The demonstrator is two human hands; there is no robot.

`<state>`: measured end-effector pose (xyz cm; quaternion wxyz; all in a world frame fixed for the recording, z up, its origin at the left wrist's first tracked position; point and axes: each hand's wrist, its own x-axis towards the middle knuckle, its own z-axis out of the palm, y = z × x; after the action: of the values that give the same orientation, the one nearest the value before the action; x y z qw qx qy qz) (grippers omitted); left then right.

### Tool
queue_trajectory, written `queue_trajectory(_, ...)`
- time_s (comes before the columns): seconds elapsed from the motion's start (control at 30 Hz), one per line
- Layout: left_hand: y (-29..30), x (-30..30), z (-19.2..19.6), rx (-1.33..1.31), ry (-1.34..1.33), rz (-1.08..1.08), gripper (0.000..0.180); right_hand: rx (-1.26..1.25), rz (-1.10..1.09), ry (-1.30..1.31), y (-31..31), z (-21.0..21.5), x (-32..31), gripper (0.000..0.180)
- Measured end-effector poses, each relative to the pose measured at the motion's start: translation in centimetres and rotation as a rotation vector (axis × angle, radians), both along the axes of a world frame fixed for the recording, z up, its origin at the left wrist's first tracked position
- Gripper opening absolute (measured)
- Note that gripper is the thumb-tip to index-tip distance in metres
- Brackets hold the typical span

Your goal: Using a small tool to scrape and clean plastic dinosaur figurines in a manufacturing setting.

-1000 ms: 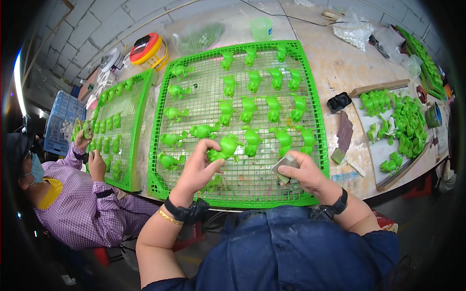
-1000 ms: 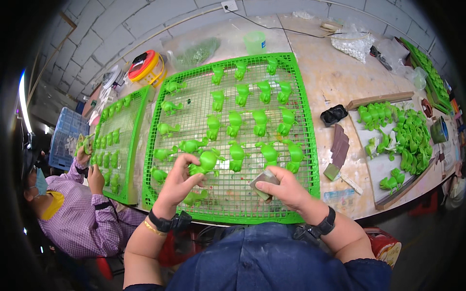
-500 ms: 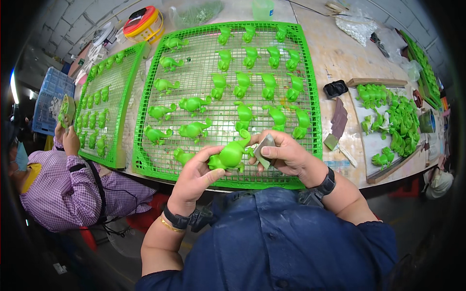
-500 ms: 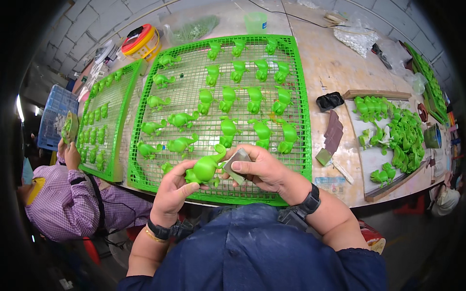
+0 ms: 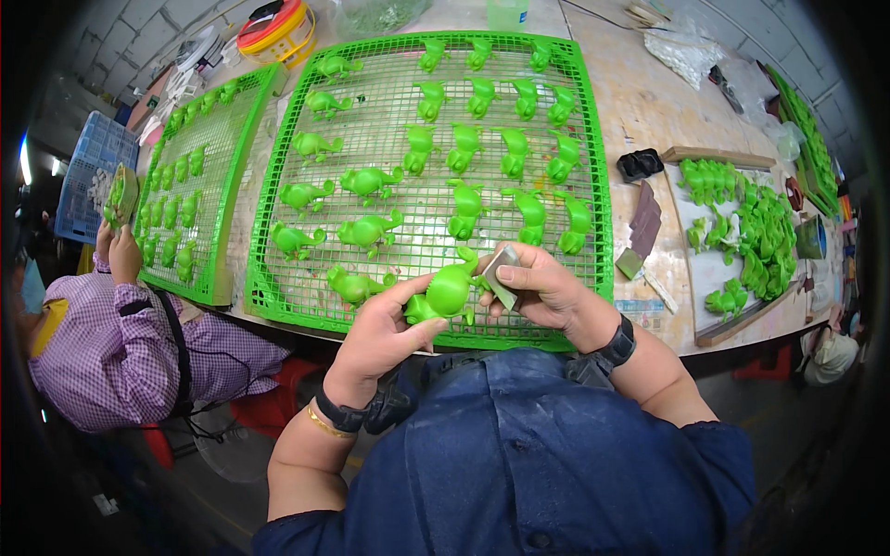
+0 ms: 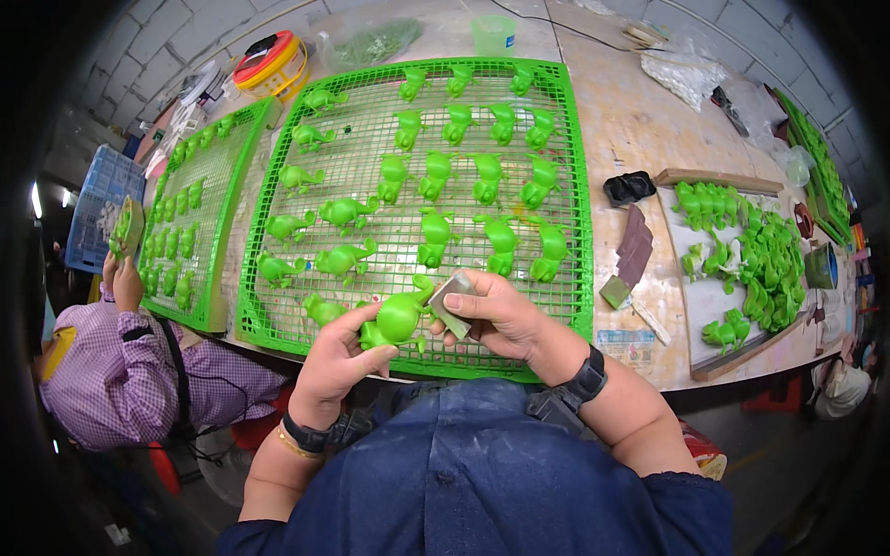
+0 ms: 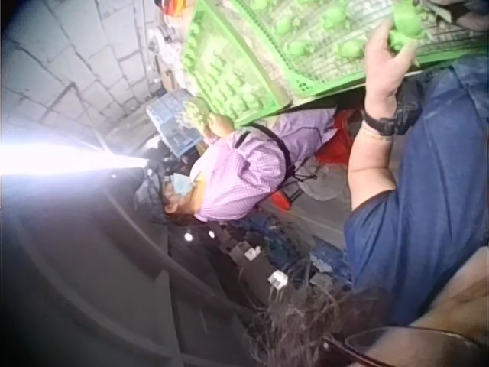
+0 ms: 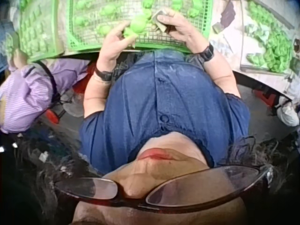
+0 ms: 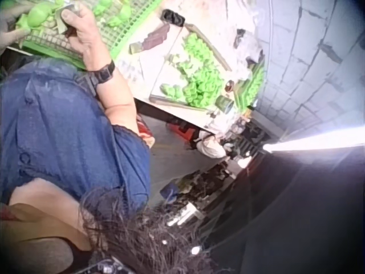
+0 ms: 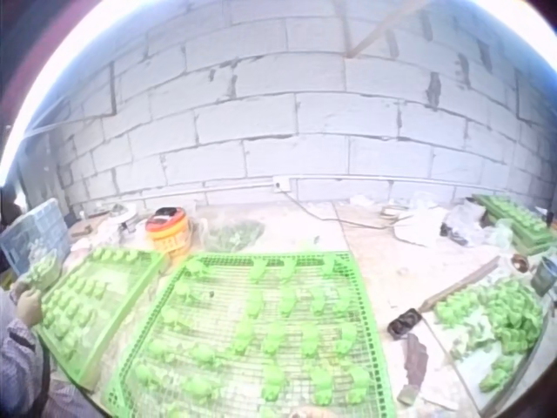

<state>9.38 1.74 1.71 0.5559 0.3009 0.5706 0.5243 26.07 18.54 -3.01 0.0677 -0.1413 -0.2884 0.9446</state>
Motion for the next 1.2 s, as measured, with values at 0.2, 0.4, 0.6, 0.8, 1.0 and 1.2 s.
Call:
queue_trajectory(0.2, -0.4, 0.2, 0.1, 0.002, 0.107, -0.018, 0.052, -0.012, -0.005, -0.016, -0.2, 0.1, -0.1, 0.023)
queue_trajectory(0.4, -0.7, 0.1, -0.5, 0.045, 0.209, -0.020, 0.053, -0.007, 0.013, -0.017, -0.4, 0.0, -0.1, 0.024)
queue_trajectory(0.6, -0.7, -0.1, -1.3, 0.115, 0.391, -0.037, 0.048, 0.051, 0.020, -0.005, -0.7, 0.4, -0.2, 0.028)
queue_trajectory(0.8, -0.4, -0.2, -1.4, 0.113, 0.435, -0.077, 0.048, 0.170, 0.049, 0.022, -0.9, 1.2, 0.0, 0.029)
queue_trajectory(1.0, -0.7, -0.1, -1.8, -0.019, 0.049, -0.041, 0.038, 0.131, 0.071, -0.017, -0.8, 1.5, 0.0, 0.027)
queue_trajectory(1.2, 0.4, 1.2, 0.0, 0.038, 0.003, -0.070, 0.036, -0.011, 0.006, -0.009, -0.1, -0.5, -0.2, 0.024)
